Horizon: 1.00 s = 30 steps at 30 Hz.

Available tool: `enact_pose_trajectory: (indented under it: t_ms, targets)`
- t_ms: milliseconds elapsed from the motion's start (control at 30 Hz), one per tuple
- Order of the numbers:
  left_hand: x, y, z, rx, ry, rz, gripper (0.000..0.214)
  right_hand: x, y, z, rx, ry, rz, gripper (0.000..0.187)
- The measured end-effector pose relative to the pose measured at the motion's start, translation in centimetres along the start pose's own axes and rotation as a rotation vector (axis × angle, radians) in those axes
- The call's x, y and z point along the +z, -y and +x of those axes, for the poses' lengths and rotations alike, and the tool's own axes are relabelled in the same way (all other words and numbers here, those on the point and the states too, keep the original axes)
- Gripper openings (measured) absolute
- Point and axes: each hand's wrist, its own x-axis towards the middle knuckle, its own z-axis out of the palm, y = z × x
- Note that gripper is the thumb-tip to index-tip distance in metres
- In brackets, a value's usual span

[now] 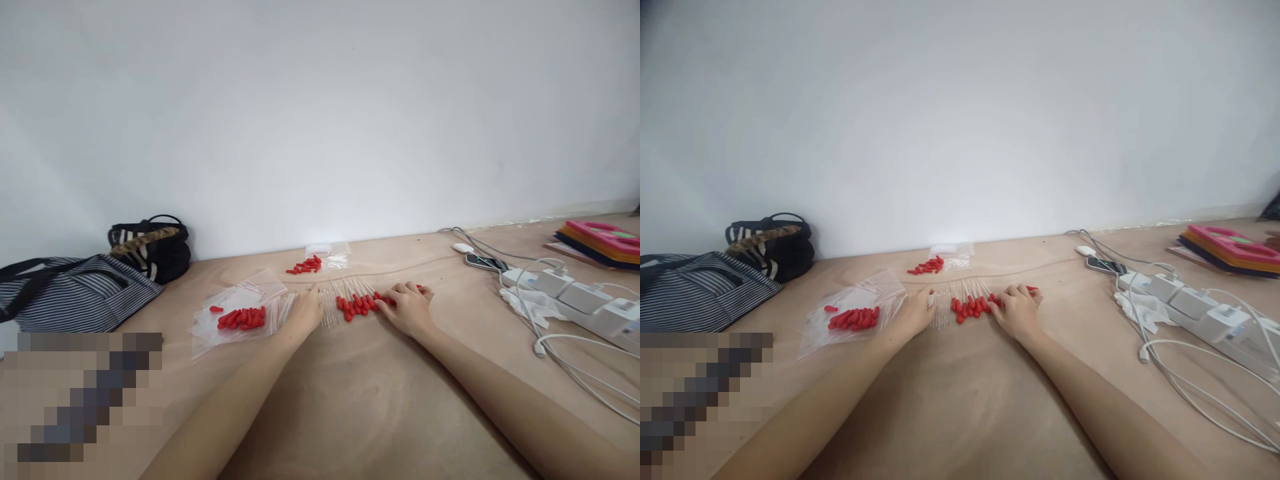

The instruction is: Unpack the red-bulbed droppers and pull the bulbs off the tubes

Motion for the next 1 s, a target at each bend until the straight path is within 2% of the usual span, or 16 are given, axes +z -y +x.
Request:
enact_pose_trajectory:
  t_ms: [133, 200, 267, 333, 533, 767, 1000]
  targets:
    - [-0.4, 1.1, -3.6, 0.135, -0.044, -0.046, 0.017, -0.2, 0.6, -0.1, -0.025, -0.011, 0.035, 0.031]
    - [-0.6, 1.9, -5.7, 0.323, -0.113, -0.105, 0.014, -0.2, 1.0, -0.2, -0.036, -0.014, 0.053, 0.032]
    - [-0.7, 2.6, -7.5, 0.43, -0.139, -0.162, 0.012, -0.2, 1.3, -0.2, -0.053, -0.001, 0.053, 0.034]
    - [-0.8, 3.0, -8.5, 0.46, -0.159, -0.214, 0.012, -0.1, 1.6, -0.1, -0.064, 0.02, 0.039, 0.036]
    - [-1.2, 3.0, -8.7, 0.448, -0.12, -0.282, 0.013, 0.2, 1.7, 0.0, -0.005, 0.074, 0.056, 0.036]
    - [-1.4, 2.8, -8.6, 0.447, -0.1, -0.275, 0.016, 0.1, 1.9, 0.2, 0.181, 0.075, 0.186, 0.029]
    - [-1.2, 3.1, -8.5, 0.455, -0.091, -0.264, 0.016, -0.2, 2.2, 0.1, 0.107, 0.095, 0.085, 0.029]
